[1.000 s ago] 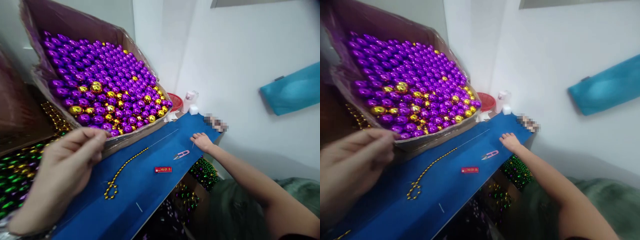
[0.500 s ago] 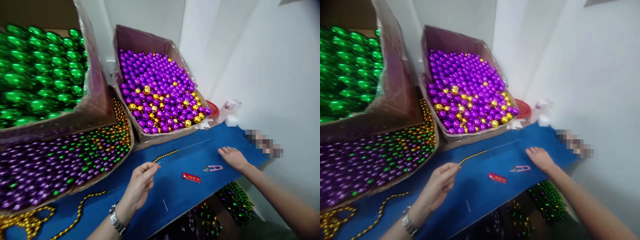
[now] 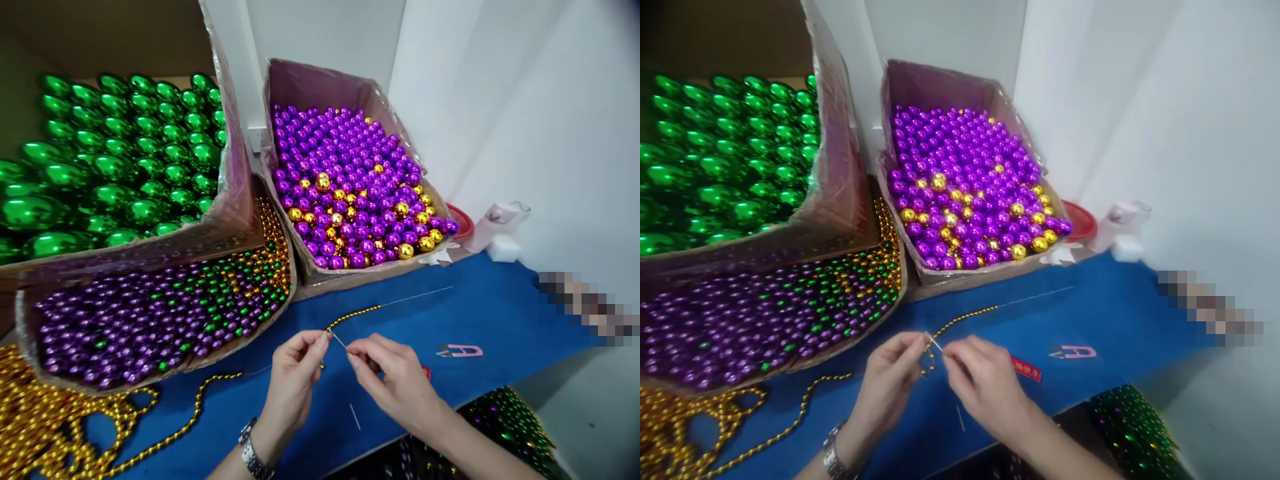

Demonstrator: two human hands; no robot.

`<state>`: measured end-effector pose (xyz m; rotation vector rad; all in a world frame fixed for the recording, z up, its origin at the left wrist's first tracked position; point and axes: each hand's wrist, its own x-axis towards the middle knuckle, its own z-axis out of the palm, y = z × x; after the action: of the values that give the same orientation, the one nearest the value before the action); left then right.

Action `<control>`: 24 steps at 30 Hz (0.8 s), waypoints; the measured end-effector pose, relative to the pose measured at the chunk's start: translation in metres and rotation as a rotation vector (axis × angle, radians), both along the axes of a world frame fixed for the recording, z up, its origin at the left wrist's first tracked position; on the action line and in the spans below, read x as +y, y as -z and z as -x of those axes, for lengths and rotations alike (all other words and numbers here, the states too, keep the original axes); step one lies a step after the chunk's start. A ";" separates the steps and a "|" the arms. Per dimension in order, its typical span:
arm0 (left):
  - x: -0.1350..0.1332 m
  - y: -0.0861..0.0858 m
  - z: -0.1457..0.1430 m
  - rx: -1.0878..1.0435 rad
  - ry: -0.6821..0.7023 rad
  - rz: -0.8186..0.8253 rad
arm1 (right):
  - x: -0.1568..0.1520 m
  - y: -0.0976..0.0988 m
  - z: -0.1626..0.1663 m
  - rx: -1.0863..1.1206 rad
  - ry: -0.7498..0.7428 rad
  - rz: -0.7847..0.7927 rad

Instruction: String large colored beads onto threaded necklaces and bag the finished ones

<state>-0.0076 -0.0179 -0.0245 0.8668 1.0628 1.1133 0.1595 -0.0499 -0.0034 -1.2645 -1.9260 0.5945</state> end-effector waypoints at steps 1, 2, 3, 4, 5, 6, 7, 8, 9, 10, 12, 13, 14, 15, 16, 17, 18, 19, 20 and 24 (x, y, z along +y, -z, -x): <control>0.000 0.000 0.001 0.001 -0.007 -0.006 | 0.000 0.002 0.001 0.005 0.004 0.005; -0.001 0.000 0.001 0.003 -0.009 -0.009 | 0.001 0.003 0.001 0.007 0.007 0.010; -0.001 0.000 0.002 0.004 -0.010 -0.010 | 0.001 0.004 0.002 0.006 0.010 0.015; -0.001 0.000 0.002 0.002 -0.009 -0.009 | 0.001 0.004 0.002 0.004 0.011 0.017; -0.001 0.000 0.003 0.001 -0.010 -0.009 | 0.001 0.004 0.002 0.002 0.010 0.015; -0.001 0.000 0.003 0.000 -0.010 -0.008 | 0.000 0.004 0.003 0.002 0.008 0.013; -0.001 0.000 0.003 -0.002 -0.009 -0.007 | 0.000 0.004 0.004 0.002 0.004 0.010; -0.001 0.000 0.003 -0.003 -0.009 -0.007 | 0.000 0.003 0.004 0.003 0.001 0.009; -0.002 0.000 0.003 -0.003 -0.009 -0.007 | 0.000 0.003 0.005 0.004 0.000 0.008; -0.002 0.000 0.003 -0.002 -0.010 -0.007 | 0.000 0.003 0.005 0.005 -0.002 0.009; -0.002 -0.001 0.003 -0.002 -0.009 -0.005 | -0.001 0.003 0.006 0.004 -0.001 0.012; -0.002 -0.001 0.003 -0.004 -0.008 -0.002 | 0.000 0.003 0.006 0.004 0.000 0.012; -0.003 -0.001 0.003 -0.008 -0.007 0.002 | 0.000 0.003 0.006 0.005 0.000 0.013; -0.003 -0.001 0.003 -0.012 -0.005 0.006 | 0.000 0.003 0.006 0.005 -0.001 0.014; -0.003 -0.001 0.003 -0.015 -0.006 0.009 | 0.000 0.003 0.006 0.007 -0.002 0.015; -0.003 -0.001 0.003 -0.015 -0.007 0.012 | 0.000 0.002 0.006 0.008 -0.003 0.015; -0.003 -0.001 0.003 -0.014 -0.009 0.011 | 0.000 0.002 0.006 0.009 -0.004 0.016; -0.003 -0.001 0.003 -0.012 -0.009 0.009 | 0.000 0.003 0.006 0.010 -0.005 0.017; -0.003 -0.001 0.003 -0.011 -0.010 0.005 | 0.000 0.003 0.006 0.011 -0.006 0.018; -0.003 -0.001 0.003 -0.017 -0.009 0.013 | -0.001 0.003 0.006 0.012 -0.001 0.025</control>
<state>-0.0105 -0.0214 -0.0232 0.8416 1.0591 1.1183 0.1535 -0.0506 -0.0068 -1.2723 -1.9151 0.6271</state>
